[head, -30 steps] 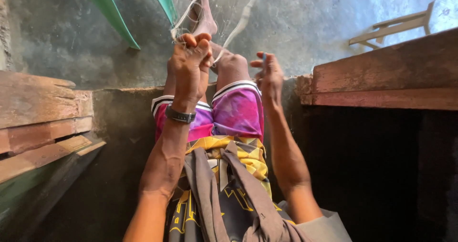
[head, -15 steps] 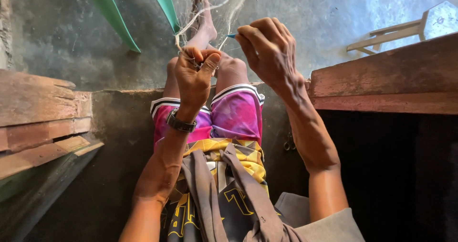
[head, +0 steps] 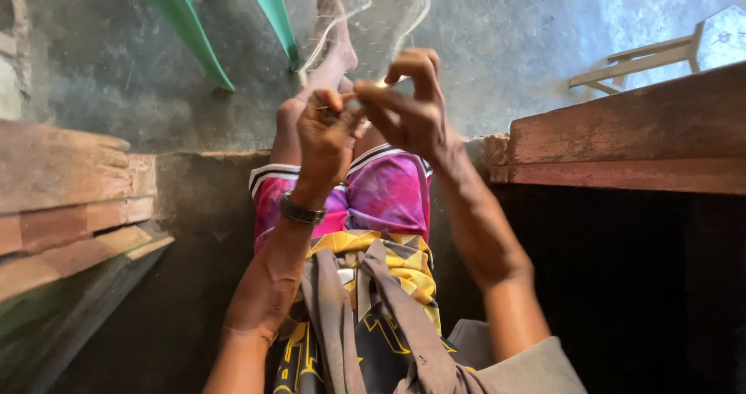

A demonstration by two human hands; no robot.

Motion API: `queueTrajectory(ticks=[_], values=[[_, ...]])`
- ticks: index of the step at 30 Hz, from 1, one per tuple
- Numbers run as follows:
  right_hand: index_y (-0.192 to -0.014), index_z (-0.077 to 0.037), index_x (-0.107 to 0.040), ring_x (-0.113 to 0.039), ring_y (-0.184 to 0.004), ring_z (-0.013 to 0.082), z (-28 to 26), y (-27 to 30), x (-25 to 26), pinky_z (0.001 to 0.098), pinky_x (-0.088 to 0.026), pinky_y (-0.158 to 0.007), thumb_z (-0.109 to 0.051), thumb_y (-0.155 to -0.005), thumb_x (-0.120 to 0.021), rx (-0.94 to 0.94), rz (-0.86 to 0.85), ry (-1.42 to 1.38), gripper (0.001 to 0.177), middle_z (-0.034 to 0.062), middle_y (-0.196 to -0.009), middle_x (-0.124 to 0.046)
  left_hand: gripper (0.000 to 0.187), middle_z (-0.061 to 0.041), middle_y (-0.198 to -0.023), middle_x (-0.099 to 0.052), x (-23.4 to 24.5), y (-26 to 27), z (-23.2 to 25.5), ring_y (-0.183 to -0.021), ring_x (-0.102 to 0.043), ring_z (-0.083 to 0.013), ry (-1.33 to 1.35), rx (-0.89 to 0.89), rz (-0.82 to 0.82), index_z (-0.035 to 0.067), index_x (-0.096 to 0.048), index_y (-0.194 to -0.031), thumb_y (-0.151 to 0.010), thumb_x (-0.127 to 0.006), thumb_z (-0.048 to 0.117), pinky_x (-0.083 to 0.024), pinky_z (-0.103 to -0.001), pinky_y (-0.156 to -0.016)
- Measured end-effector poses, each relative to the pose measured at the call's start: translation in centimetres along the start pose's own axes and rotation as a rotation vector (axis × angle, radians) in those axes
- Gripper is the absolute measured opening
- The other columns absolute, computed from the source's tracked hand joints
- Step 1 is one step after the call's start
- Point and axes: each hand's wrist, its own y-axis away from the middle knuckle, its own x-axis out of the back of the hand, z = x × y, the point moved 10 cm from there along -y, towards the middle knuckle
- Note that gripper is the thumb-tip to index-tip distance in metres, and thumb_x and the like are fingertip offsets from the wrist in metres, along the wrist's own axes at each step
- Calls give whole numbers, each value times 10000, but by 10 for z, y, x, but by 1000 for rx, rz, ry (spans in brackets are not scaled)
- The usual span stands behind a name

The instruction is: Repairing or weaving a fishing net using a netting shuttle and scissors

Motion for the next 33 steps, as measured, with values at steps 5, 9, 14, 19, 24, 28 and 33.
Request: queueTrajectory(ticks=[5, 9, 14, 19, 24, 28, 33], values=[[-1119, -113, -736, -518, -847, 256, -120, 40, -17, 426, -485, -774, -254, -1036, -672, -125, 61, -386, 175, 99, -980, -552, 354, -188, -919, -748, 44, -23, 7, -560, -563, -108, -154, -85, 187, 135, -440, -853, -931, -675, -117, -446, -211, -532], [-1009, -34, -793, -612, -708, 263, -181, 60, -55, 411, -550, -694, -236, -1064, -587, -318, 209, -832, 294, 126, -919, -675, 293, -197, -982, -700, 48, -24, -7, -719, -605, -130, -66, 23, 141, 157, -428, -937, -1007, -644, -27, -506, -217, -684], [-1106, -87, -770, -548, -692, 262, -180, 56, -60, 397, -502, -706, -234, -1079, -586, -289, 132, -706, 237, 95, -928, -634, 430, -173, -992, -705, 24, -13, 4, -750, -594, -119, -350, 0, 45, 144, -388, -927, -925, -788, -12, -486, -217, -725], [-1016, -83, -737, -549, -647, 232, -87, 41, -114, 333, -487, -685, -182, -1099, -490, -398, 185, -394, 279, 62, -827, -603, 400, -109, -931, -746, 35, -15, 4, -677, -598, -71, -222, -19, 125, 180, -422, -918, -944, -721, -85, -452, -190, -609], [-1081, -50, -749, -701, -826, 258, -8, 50, 15, 358, -558, -749, -96, -987, -744, -632, 292, -69, 105, 101, -946, -688, 341, -195, -976, -728, 35, -12, -14, -735, -626, -169, 146, 134, 33, 162, -471, -936, -961, -631, -138, -495, -254, -662], [-1091, -114, -785, -716, -817, 202, 4, 60, 11, 318, -558, -731, -145, -970, -777, -696, 310, -86, 125, 51, -930, -699, 324, -194, -996, -717, 31, -8, -17, -787, -639, -192, 166, 166, 3, 160, -487, -949, -955, -614, -138, -475, -271, -701], [-1081, -117, -780, -686, -793, 204, -4, 63, 18, 333, -544, -733, -148, -980, -757, -742, 328, -76, 108, 69, -919, -685, 291, -162, -1025, -733, 33, -7, -20, -804, -648, -191, 203, 172, -7, 173, -500, -948, -990, -621, -89, -486, -275, -721]])
